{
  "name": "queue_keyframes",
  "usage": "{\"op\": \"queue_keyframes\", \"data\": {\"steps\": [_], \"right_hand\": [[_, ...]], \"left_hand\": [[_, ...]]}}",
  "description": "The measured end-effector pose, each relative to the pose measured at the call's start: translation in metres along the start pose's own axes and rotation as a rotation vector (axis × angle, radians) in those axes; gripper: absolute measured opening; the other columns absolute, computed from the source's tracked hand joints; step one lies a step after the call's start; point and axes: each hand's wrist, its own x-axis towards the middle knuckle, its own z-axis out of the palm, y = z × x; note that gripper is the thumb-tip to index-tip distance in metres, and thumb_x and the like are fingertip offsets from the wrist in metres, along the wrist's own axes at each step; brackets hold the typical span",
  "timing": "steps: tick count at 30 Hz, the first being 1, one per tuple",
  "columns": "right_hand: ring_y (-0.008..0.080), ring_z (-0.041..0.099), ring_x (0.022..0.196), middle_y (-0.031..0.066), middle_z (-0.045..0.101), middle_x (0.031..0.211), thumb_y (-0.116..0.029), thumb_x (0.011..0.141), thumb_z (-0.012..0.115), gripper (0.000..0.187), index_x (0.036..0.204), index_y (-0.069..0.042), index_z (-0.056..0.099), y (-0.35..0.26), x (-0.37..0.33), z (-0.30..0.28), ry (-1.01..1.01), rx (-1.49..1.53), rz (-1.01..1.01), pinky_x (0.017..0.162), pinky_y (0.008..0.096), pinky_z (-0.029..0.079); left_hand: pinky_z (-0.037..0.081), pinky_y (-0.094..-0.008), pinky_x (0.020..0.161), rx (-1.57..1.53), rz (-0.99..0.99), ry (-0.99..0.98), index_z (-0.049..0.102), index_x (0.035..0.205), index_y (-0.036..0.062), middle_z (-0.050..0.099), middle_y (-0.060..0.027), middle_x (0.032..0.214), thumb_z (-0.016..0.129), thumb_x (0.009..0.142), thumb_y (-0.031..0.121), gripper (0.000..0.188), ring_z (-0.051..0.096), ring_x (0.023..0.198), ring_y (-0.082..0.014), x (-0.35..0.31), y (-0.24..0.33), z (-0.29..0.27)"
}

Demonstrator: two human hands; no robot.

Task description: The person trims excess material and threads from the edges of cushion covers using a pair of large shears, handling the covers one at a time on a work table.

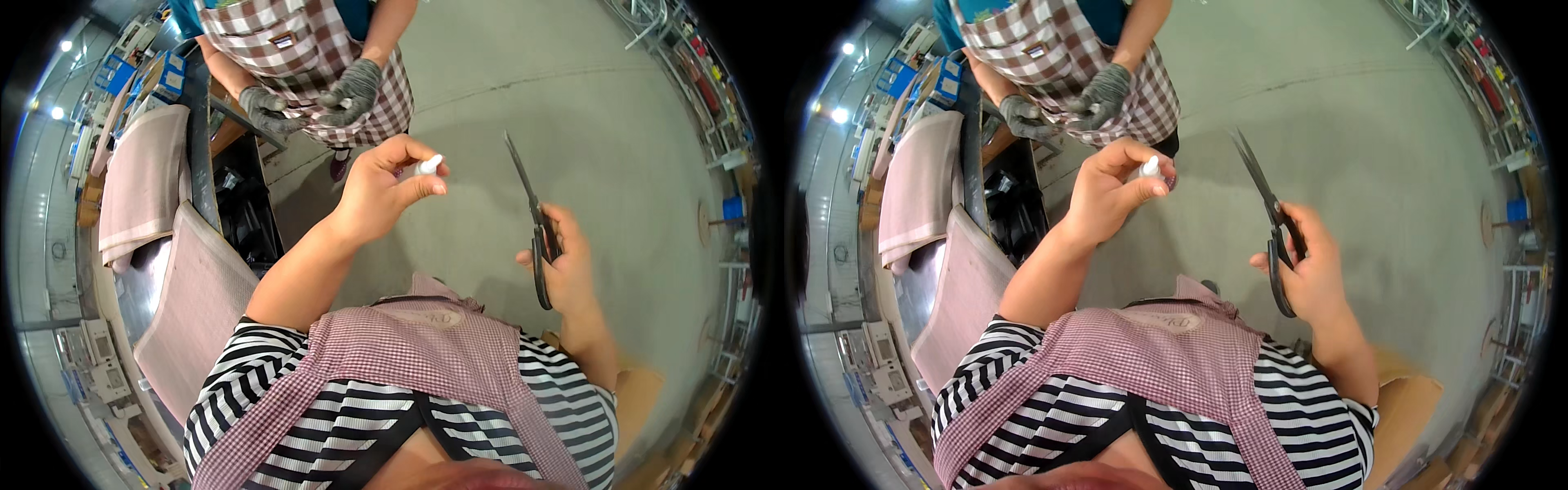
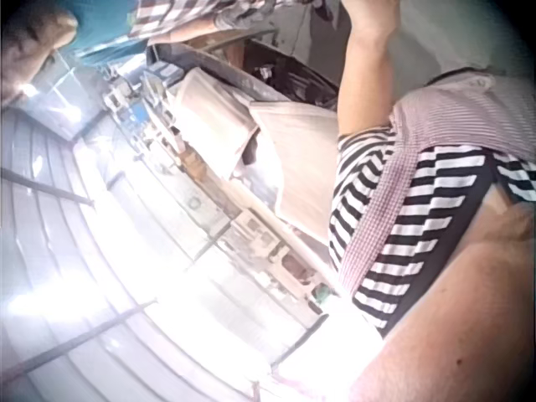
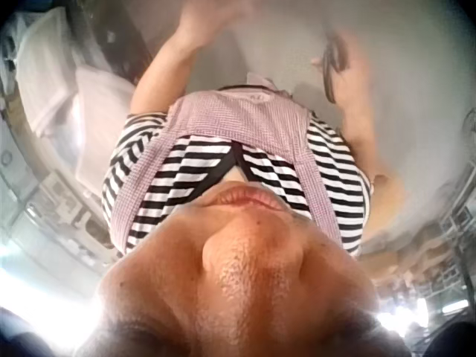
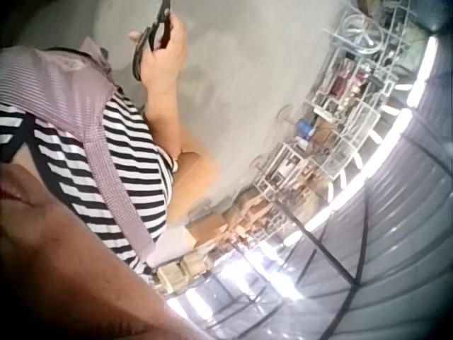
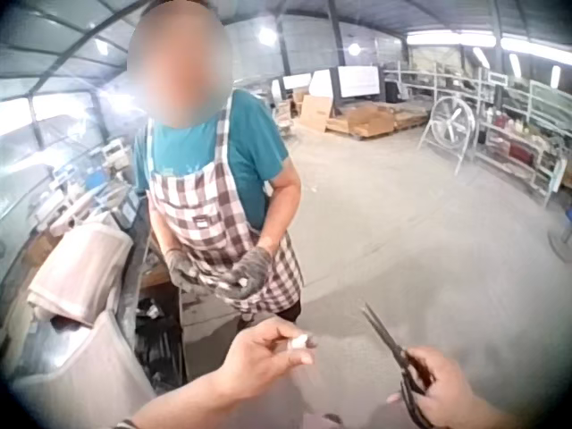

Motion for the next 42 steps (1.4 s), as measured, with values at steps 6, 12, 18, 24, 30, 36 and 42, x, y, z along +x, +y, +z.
{"op": "queue_keyframes", "data": {"steps": [6, 12, 18, 24, 30, 36, 42], "right_hand": [[0.0057, 0.05, 0.077, -0.0037, 0.054, 0.087, -0.006, 0.092, 0.074, 0.035, 0.121, 0.001, 0.056, 0.076, -0.003, 0.006, -0.208, 0.086, 0.224, 0.069, 0.022, 0.045], [0.0101, 0.058, 0.074, 0.0031, 0.064, 0.085, -0.026, 0.094, 0.075, 0.045, 0.129, -0.002, 0.059, 0.152, -0.042, 0.052, -0.427, 0.055, 0.52, 0.065, 0.0271, 0.048], [0.0116, 0.06, 0.077, 0.006, 0.066, 0.088, -0.029, 0.094, 0.075, 0.054, 0.133, 0.003, 0.055, 0.14, -0.048, 0.069, -0.515, -0.019, 0.556, 0.069, 0.0288, 0.049], [0.0112, 0.059, 0.076, 0.0052, 0.064, 0.086, -0.028, 0.094, 0.075, 0.054, 0.132, 0.004, 0.054, 0.135, -0.034, 0.064, -0.495, 0.004, 0.488, 0.067, 0.0272, 0.049], [0.0094, 0.057, 0.081, 0.004, 0.063, 0.095, -0.015, 0.092, 0.076, 0.051, 0.134, 0.002, 0.052, 0.114, -0.032, 0.067, -0.369, 0.126, 0.261, 0.07, 0.0263, 0.048], [0.0175, 0.057, 0.08, 0.0076, 0.062, 0.099, -0.015, 0.08, 0.084, 0.063, 0.135, -0.003, 0.056, 0.057, -0.004, 0.074, -0.134, -0.17, -0.232, 0.072, 0.033, 0.05], [0.0255, 0.055, 0.074, 0.0061, 0.055, 0.089, -0.021, 0.069, 0.084, 0.073, 0.137, -0.013, 0.06, -0.034, 0.077, 0.069, 0.234, -0.752, -0.974, 0.064, 0.0378, 0.046]], "left_hand": [[0.057, -0.0302, 0.085, -0.059, -0.001, 0.452, 0.062, 0.112, 0.0015, 0.073, -0.0132, 0.11, 0.076, 0.086, -0.005, 0.031, 0.069, 0.096, -0.0155, 0.036, -0.025, -0.055], [0.058, -0.0327, 0.085, -0.083, 0.184, 0.549, 0.04, 0.138, 0.0012, 0.072, -0.0197, 0.115, 0.071, 0.091, -0.003, 0.057, 0.069, 0.1, -0.0193, 0.047, -0.028, -0.11], [0.057, -0.0316, 0.087, -0.048, 0.182, 0.588, 0.039, 0.138, 0.0, 0.071, -0.0203, 0.116, 0.066, 0.095, -0.002, 0.051, 0.069, 0.101, -0.021, 0.053, -0.034, -0.125], [0.053, -0.0309, 0.089, 0.055, 0.171, 0.594, 0.038, 0.138, -0.001, 0.072, -0.0158, 0.112, 0.065, 0.094, -0.002, 0.051, 0.067, 0.099, -0.0164, 0.058, -0.025, -0.125], [0.053, -0.0349, 0.089, 0.434, 0.225, 0.559, 0.042, 0.142, 0.0022, 0.074, -0.0134, 0.108, 0.068, 0.093, 0.003, 0.056, 0.07, 0.102, -0.0245, 0.053, -0.016, -0.129], [0.053, -0.0446, 0.088, 0.742, 0.275, 0.662, 0.045, 0.143, 0.0084, 0.072, -0.0208, 0.11, 0.071, 0.089, 0.005, 0.059, 0.069, 0.103, -0.0394, 0.049, -0.022, -0.134], [0.052, -0.0292, 0.088, 0.668, 0.146, 0.778, 0.049, 0.143, 0.0029, 0.075, -0.0109, 0.109, 0.077, 0.087, 0.007, 0.062, 0.07, 0.095, -0.0179, 0.034, -0.021, -0.157]]}}
